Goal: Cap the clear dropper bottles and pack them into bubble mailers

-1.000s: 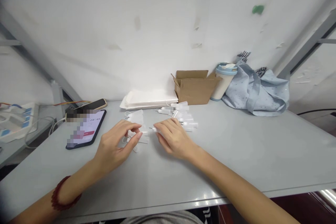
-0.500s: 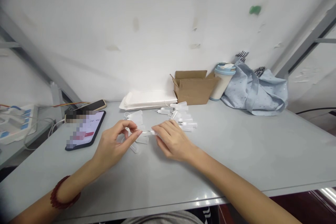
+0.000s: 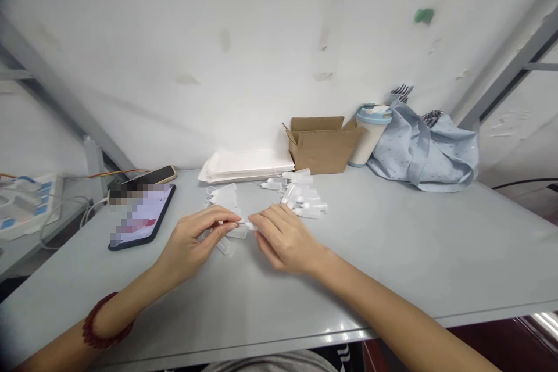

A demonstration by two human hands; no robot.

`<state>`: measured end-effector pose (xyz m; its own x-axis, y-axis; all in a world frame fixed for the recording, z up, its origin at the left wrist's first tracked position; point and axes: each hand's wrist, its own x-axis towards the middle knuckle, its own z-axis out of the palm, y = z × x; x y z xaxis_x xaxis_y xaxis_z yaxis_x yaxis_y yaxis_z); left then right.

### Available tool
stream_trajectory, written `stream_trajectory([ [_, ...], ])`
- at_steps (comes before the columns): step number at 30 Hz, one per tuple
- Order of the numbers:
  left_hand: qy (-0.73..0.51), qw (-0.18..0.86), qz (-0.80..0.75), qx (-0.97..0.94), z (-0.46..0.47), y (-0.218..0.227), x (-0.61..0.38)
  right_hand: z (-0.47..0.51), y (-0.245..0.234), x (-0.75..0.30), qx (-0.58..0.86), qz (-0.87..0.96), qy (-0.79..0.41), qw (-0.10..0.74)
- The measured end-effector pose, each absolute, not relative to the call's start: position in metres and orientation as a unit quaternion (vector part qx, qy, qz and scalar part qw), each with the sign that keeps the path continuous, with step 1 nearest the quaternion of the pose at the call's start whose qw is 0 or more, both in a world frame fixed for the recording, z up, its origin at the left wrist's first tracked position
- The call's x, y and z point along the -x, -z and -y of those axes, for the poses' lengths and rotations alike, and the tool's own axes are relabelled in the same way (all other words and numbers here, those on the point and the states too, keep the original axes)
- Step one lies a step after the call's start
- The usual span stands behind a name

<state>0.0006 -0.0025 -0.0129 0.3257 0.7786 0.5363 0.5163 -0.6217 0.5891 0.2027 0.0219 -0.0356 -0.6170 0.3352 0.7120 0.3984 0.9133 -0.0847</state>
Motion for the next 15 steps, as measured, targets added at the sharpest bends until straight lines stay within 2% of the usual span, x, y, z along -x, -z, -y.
stream_trajectory([
  [15, -0.4, 0.186, -0.415, -0.796, 0.0035, 0.0096, 0.001, -0.0206, 0.037, -0.2019, 0.207, 0.902, 0.029, 0.378],
])
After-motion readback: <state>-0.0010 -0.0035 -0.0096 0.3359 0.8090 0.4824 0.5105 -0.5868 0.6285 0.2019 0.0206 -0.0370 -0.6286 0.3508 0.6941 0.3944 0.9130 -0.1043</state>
